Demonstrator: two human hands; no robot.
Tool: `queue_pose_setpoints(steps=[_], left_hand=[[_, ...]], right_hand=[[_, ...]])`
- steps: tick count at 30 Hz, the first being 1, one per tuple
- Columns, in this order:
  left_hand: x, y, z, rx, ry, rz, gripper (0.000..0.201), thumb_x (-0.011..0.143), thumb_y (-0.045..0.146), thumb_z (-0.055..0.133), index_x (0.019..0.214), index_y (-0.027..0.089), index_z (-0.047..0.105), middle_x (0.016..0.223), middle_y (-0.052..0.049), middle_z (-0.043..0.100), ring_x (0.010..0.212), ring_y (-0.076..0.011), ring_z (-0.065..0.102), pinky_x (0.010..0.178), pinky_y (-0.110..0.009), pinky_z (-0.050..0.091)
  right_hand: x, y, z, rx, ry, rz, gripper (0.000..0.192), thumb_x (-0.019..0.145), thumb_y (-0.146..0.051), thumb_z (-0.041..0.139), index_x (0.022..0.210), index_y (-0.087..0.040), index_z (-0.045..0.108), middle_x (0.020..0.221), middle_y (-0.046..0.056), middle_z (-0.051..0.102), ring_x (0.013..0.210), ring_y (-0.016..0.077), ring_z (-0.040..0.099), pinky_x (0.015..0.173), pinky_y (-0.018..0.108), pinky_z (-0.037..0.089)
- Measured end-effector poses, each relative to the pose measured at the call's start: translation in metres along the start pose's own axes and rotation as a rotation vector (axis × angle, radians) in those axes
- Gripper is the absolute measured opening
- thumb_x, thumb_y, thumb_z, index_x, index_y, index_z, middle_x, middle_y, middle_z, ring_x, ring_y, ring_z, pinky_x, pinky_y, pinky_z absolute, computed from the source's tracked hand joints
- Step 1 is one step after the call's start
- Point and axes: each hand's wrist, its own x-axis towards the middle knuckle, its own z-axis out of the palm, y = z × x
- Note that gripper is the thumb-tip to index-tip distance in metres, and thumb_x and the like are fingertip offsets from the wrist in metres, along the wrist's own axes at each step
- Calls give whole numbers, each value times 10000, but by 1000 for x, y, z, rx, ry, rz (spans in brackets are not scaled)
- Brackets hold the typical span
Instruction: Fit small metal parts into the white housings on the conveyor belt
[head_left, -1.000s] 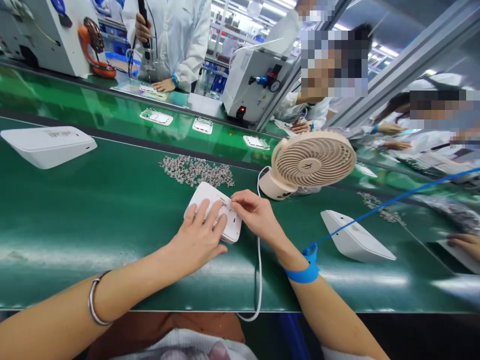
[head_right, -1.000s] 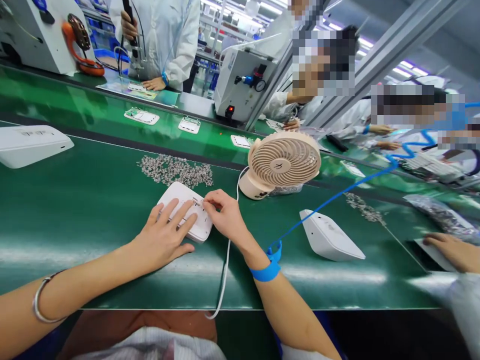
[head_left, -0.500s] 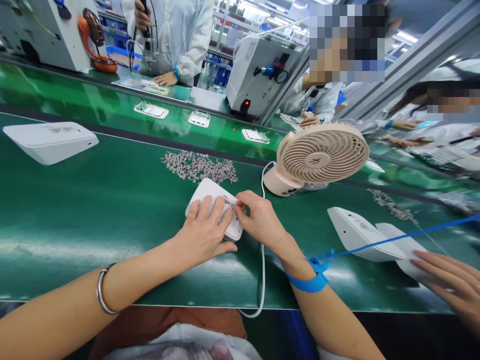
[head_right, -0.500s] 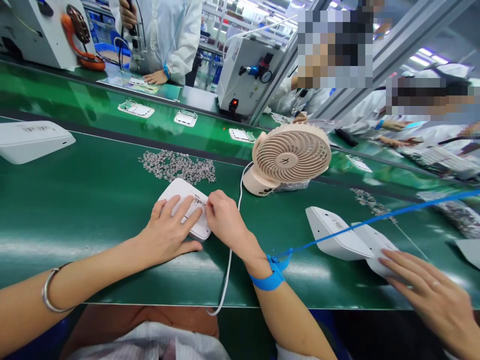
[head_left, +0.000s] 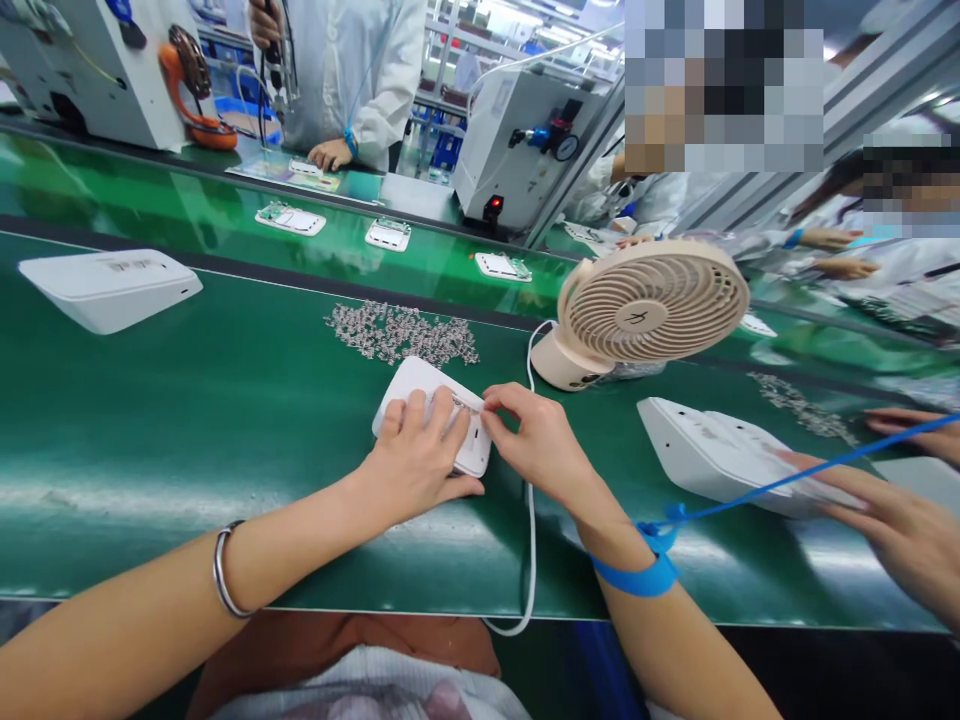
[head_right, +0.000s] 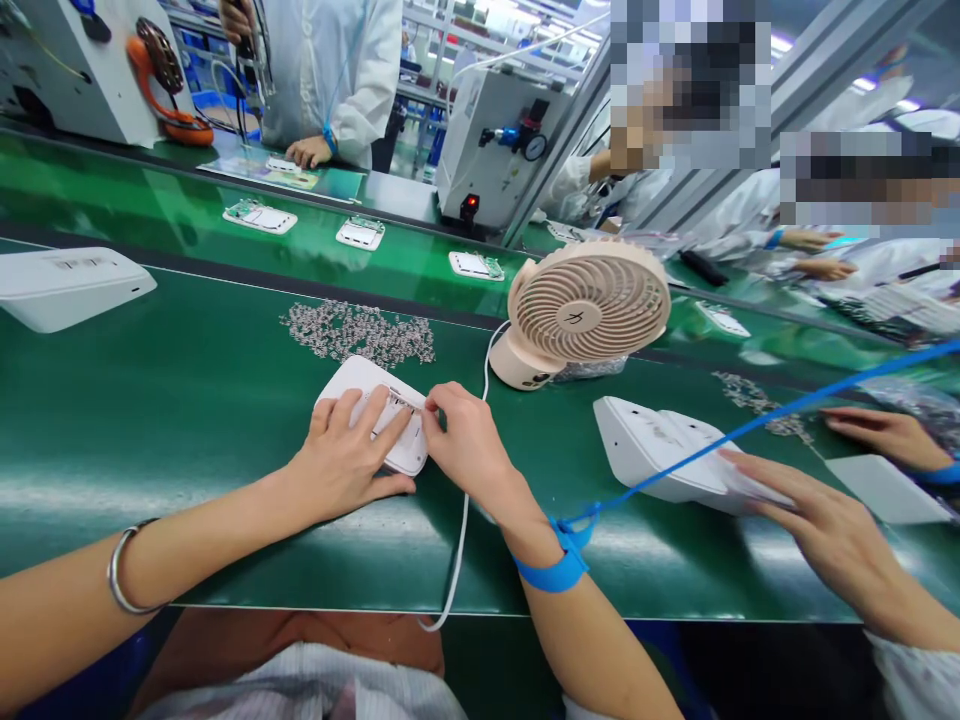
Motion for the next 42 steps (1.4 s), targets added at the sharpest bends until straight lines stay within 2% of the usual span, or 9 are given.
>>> queue_pose_setpoints(steps=[4,8,11,23,27,32,36,40,42], left_hand=[[-1,1,-2,87,-13,-48,651,749,630,511,1214,175,529,1252,-148,500,1052,-330,449,852,-399,286],[-2,0,-6,147,-20,-90,625,765,597,517,1198,147,535,1224,-164,519,1032,-321,469,828,-382,298],[-3,0,-8,181,-7,-111,601,772,580,520,1184,144,547,1205,-161,536,1018,-312,482,822,-377,303],[-2,1,-8,177,-23,-124,576,802,553,476,1193,136,547,1203,-163,540,1006,-310,488,803,-380,306],[-2,1,-8,177,-20,-119,569,810,544,463,1199,137,546,1204,-168,539,996,-312,492,797,-385,303],[-2,2,-8,223,3,-112,567,810,560,448,1176,142,560,1178,-162,555,979,-312,501,792,-388,299],[0,3,-9,242,-17,-123,533,833,525,427,1156,124,566,1169,-173,555,967,-309,510,781,-385,302],[0,4,-11,249,-42,-127,533,833,515,438,1154,108,563,1172,-180,553,977,-313,512,783,-383,310],[-1,4,-11,249,-46,-121,530,835,508,443,1153,101,562,1173,-180,555,981,-306,513,789,-379,314]], right_hand=[[-5,0,0,103,9,-43,198,791,-152,412,803,-182,607,873,55,623,771,195,594,695,301,471],[-9,-2,15,140,31,-54,268,834,-175,399,936,-153,645,1072,101,582,970,222,571,852,338,475],[-11,-3,26,169,56,-59,296,859,-177,386,1012,-143,638,1113,111,558,1005,217,556,883,332,471],[-12,-3,32,121,47,-108,367,866,-152,338,1099,-173,621,1107,111,506,947,204,551,707,289,508],[-12,-3,31,107,41,-108,373,862,-151,339,1095,-194,627,1102,100,494,844,183,563,681,284,505],[-9,-4,27,-50,-51,-158,380,868,-148,321,1093,-163,626,1107,143,482,730,199,544,699,375,489],[-6,-3,25,-165,-65,-194,384,858,-120,334,1097,-174,629,1116,155,479,867,266,524,784,456,458],[-5,0,27,-114,-65,-203,375,853,-116,359,1111,-184,623,1214,153,444,1085,311,452,885,500,418],[-5,2,30,-24,-68,-187,366,861,-129,355,1110,-186,617,1251,140,438,1126,299,438,911,492,413]])
